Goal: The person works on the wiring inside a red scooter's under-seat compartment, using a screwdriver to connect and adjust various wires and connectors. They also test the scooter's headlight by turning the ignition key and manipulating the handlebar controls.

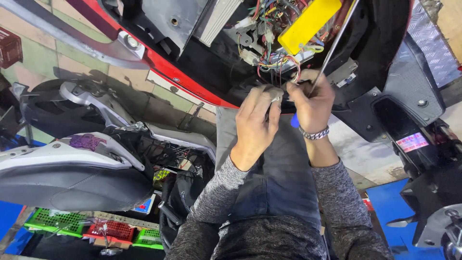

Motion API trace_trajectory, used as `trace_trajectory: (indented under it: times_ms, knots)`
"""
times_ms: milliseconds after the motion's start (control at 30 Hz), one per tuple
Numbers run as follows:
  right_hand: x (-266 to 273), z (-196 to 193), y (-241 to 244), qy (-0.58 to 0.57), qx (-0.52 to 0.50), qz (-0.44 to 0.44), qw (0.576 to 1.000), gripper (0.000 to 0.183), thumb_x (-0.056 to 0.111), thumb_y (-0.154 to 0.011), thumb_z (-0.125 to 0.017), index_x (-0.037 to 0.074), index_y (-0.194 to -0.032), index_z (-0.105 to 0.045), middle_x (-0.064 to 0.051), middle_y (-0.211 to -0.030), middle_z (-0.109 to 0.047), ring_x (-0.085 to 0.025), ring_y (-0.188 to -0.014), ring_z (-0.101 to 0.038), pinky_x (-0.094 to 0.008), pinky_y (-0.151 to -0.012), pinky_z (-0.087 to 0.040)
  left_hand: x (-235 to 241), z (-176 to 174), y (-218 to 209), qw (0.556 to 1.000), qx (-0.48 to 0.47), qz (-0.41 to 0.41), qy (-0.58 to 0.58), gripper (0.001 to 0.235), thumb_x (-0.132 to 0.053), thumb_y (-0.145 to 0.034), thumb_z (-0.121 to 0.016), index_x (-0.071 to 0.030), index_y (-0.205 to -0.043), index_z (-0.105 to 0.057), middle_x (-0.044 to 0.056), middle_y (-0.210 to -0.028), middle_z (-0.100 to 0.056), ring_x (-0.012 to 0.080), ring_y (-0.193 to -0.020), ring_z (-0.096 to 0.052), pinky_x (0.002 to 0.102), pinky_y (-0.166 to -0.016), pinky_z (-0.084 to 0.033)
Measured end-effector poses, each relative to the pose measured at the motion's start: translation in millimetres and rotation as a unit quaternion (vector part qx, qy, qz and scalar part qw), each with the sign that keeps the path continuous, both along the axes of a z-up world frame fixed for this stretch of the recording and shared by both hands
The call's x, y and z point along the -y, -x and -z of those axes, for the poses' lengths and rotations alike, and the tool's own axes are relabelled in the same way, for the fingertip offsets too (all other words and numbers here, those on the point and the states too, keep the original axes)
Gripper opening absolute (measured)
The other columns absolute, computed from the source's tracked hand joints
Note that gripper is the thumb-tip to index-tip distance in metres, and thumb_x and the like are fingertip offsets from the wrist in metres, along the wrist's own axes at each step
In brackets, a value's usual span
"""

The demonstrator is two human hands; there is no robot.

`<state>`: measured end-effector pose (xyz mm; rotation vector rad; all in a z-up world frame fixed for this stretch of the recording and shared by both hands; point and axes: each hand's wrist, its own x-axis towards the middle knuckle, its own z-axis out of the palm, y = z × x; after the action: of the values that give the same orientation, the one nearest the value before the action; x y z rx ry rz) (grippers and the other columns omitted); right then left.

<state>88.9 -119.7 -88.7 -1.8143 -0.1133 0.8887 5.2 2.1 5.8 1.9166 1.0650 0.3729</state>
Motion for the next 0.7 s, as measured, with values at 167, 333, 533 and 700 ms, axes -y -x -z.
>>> trace_trajectory:
  times_ms: [167, 333, 533, 700]
  knots:
    - [0, -10, 9, -0.017, -0.083, 0.026, 0.996, 0.016, -0.007, -0.092, -0.07, 0.003, -0.103, -0.063, -0.013, -0.074, -0.061, -0.016, -0.049, -0.059, -0.02, -0.037, -0.035, -9, -10, -10, 0.997, 0.041, -0.06, 0.016, 0.008, -0.012, -0.099, -0.065, -0.007, -0.104, -0.068, 0.007, -0.095, -0.064, 0.0307, -0.093, -0.071, 0.038, -0.088, -0.058]
    - [-6, -27, 0, -0.057, -0.148, 0.052, 0.986, 0.015, 0.0, -0.093, -0.067, 0.005, -0.102, -0.056, -0.019, -0.083, -0.066, -0.016, -0.05, -0.058, -0.019, -0.037, -0.034, -28, -10, -13, 0.995, 0.023, -0.085, -0.043, 0.016, -0.013, -0.099, -0.069, -0.003, -0.111, -0.065, 0.014, -0.107, -0.063, 0.037, -0.105, -0.068, 0.044, -0.095, -0.055]
    - [0, -18, -4, -0.117, -0.21, 0.106, 0.965, 0.013, 0.002, -0.092, -0.065, 0.0, -0.103, -0.058, -0.021, -0.076, -0.061, -0.014, -0.046, -0.049, -0.021, -0.036, -0.032, -37, -17, -23, 0.995, -0.05, -0.082, 0.024, 0.015, -0.013, -0.104, -0.059, -0.002, -0.115, -0.061, 0.019, -0.097, -0.063, 0.0436, -0.098, -0.07, 0.045, -0.085, -0.058]
    - [9, -10, 1, -0.138, -0.219, 0.088, 0.962, 0.011, 0.0, -0.095, -0.063, -0.003, -0.104, -0.059, -0.021, -0.073, -0.057, -0.016, -0.052, -0.049, -0.022, -0.038, -0.036, -45, 2, -24, 0.988, -0.03, -0.114, 0.095, 0.012, -0.021, -0.103, -0.06, -0.012, -0.11, -0.057, 0.014, -0.084, -0.071, 0.0369, -0.083, -0.075, 0.041, -0.066, -0.06]
